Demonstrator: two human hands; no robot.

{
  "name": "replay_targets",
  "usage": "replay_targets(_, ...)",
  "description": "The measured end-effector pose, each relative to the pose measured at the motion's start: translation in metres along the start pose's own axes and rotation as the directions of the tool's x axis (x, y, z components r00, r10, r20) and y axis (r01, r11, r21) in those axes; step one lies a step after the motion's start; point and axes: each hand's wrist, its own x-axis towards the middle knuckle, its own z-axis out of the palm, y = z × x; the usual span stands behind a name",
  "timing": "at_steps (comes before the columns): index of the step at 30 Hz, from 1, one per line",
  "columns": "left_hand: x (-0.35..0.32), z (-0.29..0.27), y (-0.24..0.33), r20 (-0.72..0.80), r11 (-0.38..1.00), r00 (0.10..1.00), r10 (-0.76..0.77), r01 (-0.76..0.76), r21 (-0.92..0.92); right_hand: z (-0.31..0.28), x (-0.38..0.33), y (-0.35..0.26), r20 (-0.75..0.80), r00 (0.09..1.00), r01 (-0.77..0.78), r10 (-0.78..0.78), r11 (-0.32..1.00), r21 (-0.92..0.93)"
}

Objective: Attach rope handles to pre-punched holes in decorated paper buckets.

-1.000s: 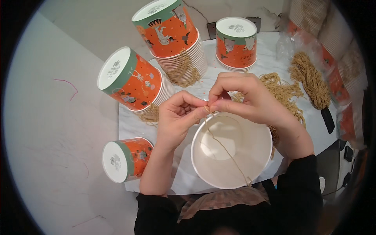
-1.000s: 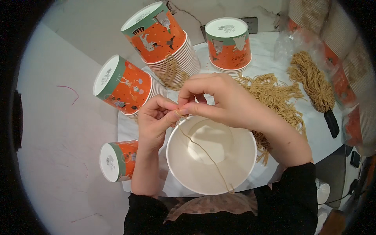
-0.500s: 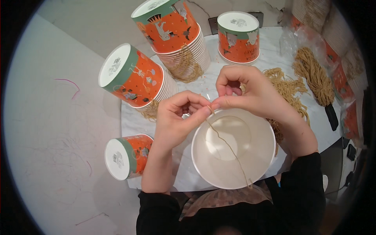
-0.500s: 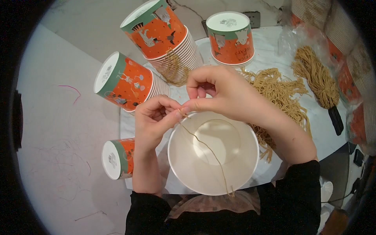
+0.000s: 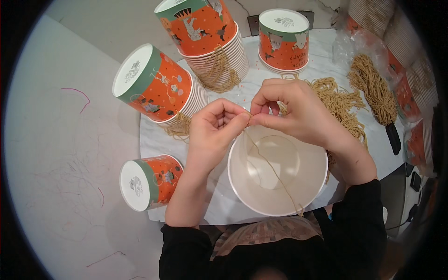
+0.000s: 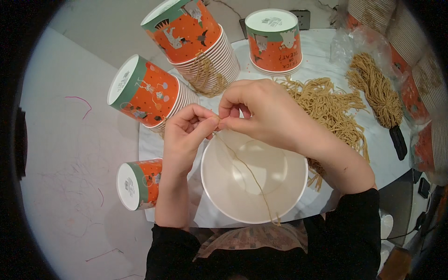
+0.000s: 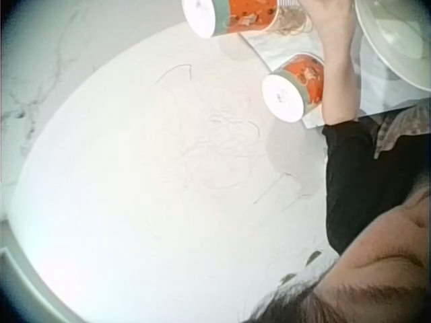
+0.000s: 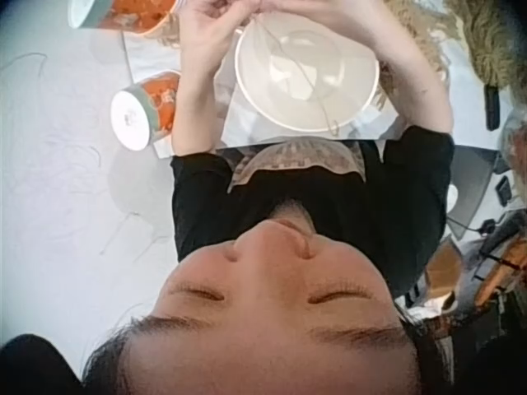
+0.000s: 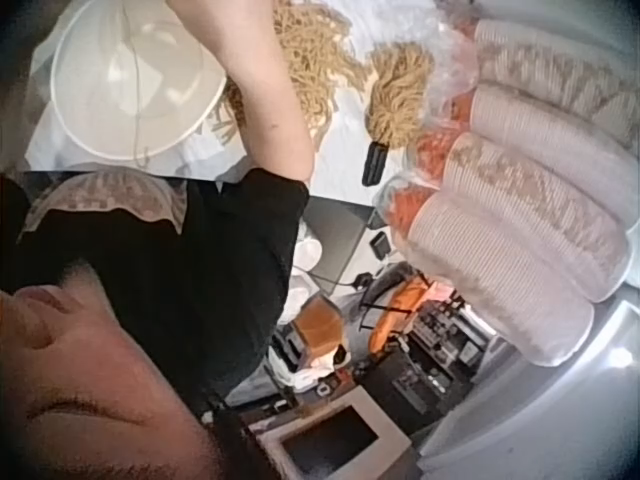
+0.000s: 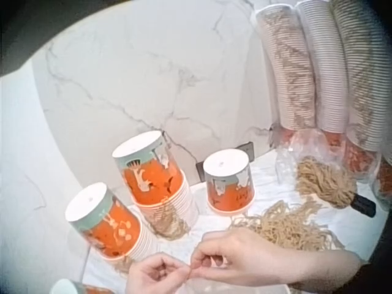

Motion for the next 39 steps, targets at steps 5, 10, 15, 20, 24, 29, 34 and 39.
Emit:
replay_targets(5, 0.004, -0.011, 0.002, 0.145, 0.993, 0.984, -0.099, 0.108, -0.056, 0.0, 0.003, 0.006, 0.07, 0.997, -0.021, 0.018, 0.999, 0.046)
replay_targets(10, 0.003, -0.015, 0.01, 0.172, 0.984, 0.977, -0.129, 0.147, -0.097, -0.005, 0.007, 0.018, 0.219, 0.973, -0.119, 0.07, 0.968, 0.222)
replay_targets(15, 0.0, -0.021, 0.014, 0.199, 0.991, 0.972, -0.128, 0.116, 0.07, -0.006, 0.008, 0.02, 0.275, 0.957, -0.194, 0.094, 0.912, 0.362)
replay_targets(20, -0.001, -0.019, 0.014, 0.197, 0.986, 0.967, -0.164, 0.152, 0.074, -0.006, 0.006, 0.02, 0.268, 0.959, -0.18, 0.087, 0.921, 0.344)
replay_targets(24, -0.002, -0.017, 0.016, 0.172, 0.985, 0.97, -0.173, 0.166, 0.057, 0.0, 0.005, 0.016, 0.197, 0.98, -0.085, 0.033, 0.962, 0.261)
replay_targets(29, -0.001, -0.019, 0.011, 0.143, 0.985, 0.975, -0.169, 0.164, 0.046, 0.002, 0.002, 0.005, 0.118, 0.993, 0.01, -0.012, 1.0, 0.021)
replay_targets(34, 0.003, -0.023, 0.009, 0.17, 0.982, 0.967, -0.19, 0.191, 0.008, 0.003, 0.001, 0.007, 0.115, 0.981, 0.172, -0.156, 0.975, -0.138)
replay_targets(39, 0.006, -0.029, 0.007, 0.171, 0.977, 0.962, -0.211, 0.211, 0.015, 0.003, 0.001, 0.008, 0.126, 0.987, 0.11, -0.099, 0.99, -0.09)
